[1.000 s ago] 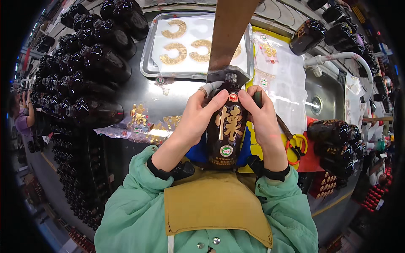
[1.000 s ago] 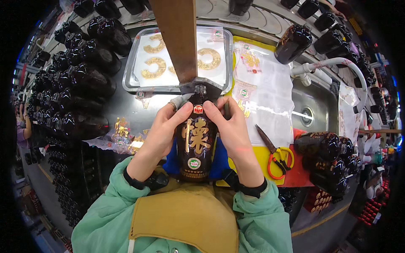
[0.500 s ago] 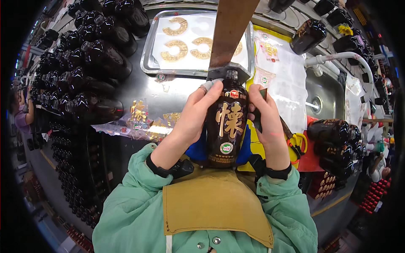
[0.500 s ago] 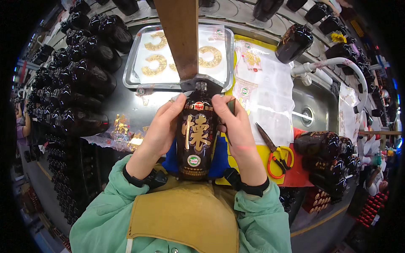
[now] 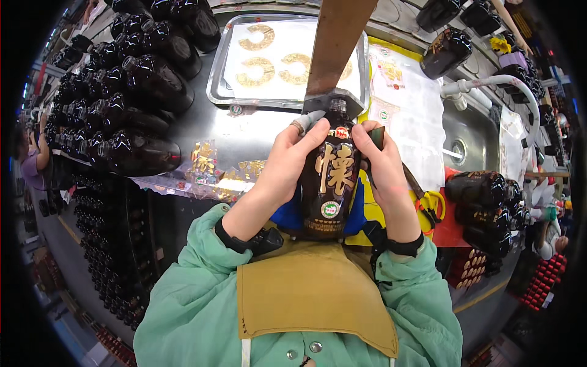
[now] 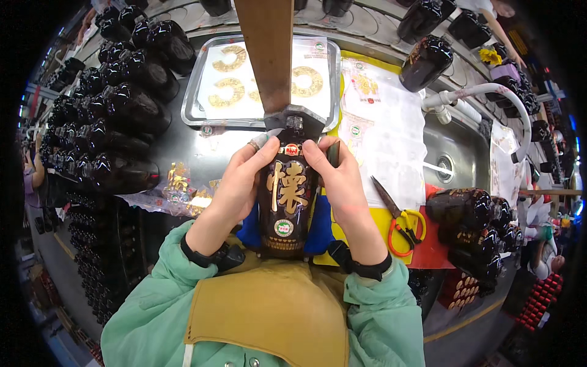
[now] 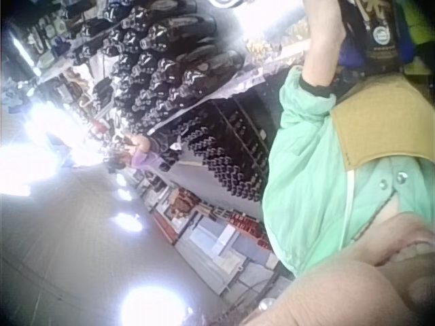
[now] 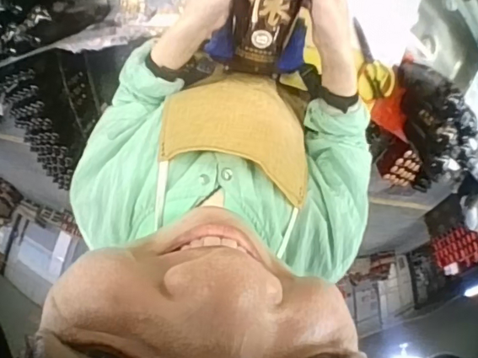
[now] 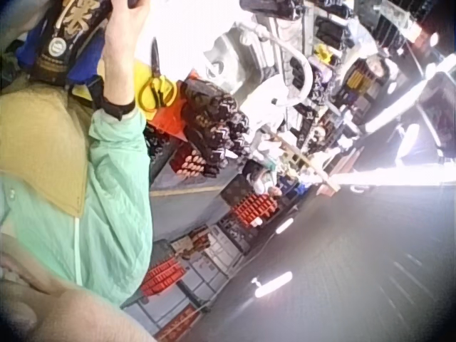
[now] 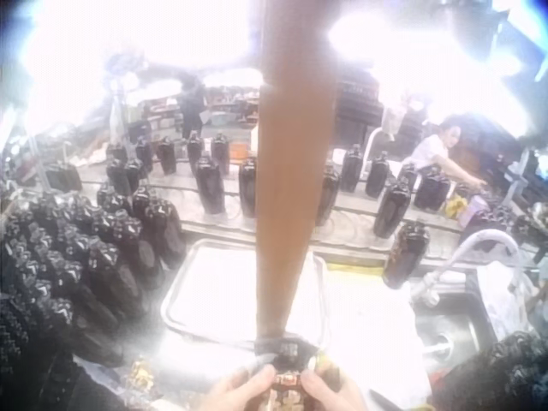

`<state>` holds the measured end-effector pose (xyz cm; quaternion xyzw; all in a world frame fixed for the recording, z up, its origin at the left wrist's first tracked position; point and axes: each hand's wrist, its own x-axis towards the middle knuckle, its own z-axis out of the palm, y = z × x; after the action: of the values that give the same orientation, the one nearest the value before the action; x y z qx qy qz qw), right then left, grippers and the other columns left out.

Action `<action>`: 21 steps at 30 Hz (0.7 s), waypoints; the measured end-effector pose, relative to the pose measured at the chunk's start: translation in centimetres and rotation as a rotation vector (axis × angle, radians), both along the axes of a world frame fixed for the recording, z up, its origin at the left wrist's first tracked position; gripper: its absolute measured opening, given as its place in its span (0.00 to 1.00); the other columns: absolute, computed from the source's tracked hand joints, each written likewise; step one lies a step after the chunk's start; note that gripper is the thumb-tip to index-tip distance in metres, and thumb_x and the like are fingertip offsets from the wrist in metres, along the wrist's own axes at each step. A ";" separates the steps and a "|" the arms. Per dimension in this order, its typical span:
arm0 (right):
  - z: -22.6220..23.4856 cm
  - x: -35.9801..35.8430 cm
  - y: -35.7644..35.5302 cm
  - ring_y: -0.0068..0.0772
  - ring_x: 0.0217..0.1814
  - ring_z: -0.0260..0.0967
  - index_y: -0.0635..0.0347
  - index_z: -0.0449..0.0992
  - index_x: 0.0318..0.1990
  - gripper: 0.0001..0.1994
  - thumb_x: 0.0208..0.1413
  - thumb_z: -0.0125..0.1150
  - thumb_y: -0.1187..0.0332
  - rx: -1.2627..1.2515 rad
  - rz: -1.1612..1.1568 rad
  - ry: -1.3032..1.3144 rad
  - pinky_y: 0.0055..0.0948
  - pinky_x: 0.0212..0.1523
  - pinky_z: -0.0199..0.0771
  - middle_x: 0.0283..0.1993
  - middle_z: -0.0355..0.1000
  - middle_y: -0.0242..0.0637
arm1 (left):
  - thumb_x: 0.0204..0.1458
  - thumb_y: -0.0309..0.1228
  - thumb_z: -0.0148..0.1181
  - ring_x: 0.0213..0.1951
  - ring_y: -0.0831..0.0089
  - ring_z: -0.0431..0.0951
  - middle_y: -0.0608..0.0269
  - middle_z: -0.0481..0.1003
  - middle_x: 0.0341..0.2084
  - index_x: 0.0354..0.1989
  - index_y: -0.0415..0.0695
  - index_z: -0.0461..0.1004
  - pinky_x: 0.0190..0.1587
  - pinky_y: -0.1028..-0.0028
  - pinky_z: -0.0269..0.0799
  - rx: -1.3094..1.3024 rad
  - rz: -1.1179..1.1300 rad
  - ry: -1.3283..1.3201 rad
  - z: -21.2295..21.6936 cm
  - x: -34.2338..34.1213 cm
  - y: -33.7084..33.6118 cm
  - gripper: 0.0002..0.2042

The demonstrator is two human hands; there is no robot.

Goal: Applying decorative stickers and gold-colored labels to black glass bottles using hands and a scraping tool in a manufacturing facility.

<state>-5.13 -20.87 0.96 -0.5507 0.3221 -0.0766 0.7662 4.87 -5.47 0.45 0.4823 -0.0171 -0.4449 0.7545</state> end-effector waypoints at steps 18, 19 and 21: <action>4.0 0.1 1.3 0.53 0.42 0.78 0.65 0.77 0.48 0.08 0.64 0.62 0.74 -0.978 -0.155 -0.184 0.39 0.45 0.77 0.42 0.77 0.50 | 0.54 0.53 0.68 0.61 0.38 0.69 0.35 0.63 0.67 0.64 0.35 0.73 0.63 0.49 0.67 0.403 0.012 -1.617 -0.4 -3.8 3.6 0.37; 3.3 -0.2 2.1 0.53 0.43 0.78 0.65 0.76 0.49 0.09 0.64 0.62 0.74 -0.990 -0.092 -0.180 0.40 0.45 0.77 0.42 0.78 0.50 | 0.54 0.53 0.68 0.61 0.38 0.69 0.35 0.63 0.67 0.64 0.35 0.73 0.63 0.49 0.67 0.404 0.004 -1.608 -0.5 -4.0 3.9 0.37; 1.6 -0.2 2.4 0.54 0.43 0.78 0.65 0.76 0.49 0.09 0.64 0.62 0.74 -1.065 -0.107 -0.192 0.41 0.45 0.76 0.43 0.77 0.50 | 0.55 0.53 0.68 0.61 0.37 0.70 0.34 0.64 0.67 0.63 0.29 0.72 0.62 0.49 0.68 0.390 0.054 -1.602 -0.4 -4.1 3.6 0.39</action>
<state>-5.38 -18.52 2.61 -0.8362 0.1947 -0.3182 0.4020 0.73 -1.89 0.05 0.7761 -0.4609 0.0572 0.4266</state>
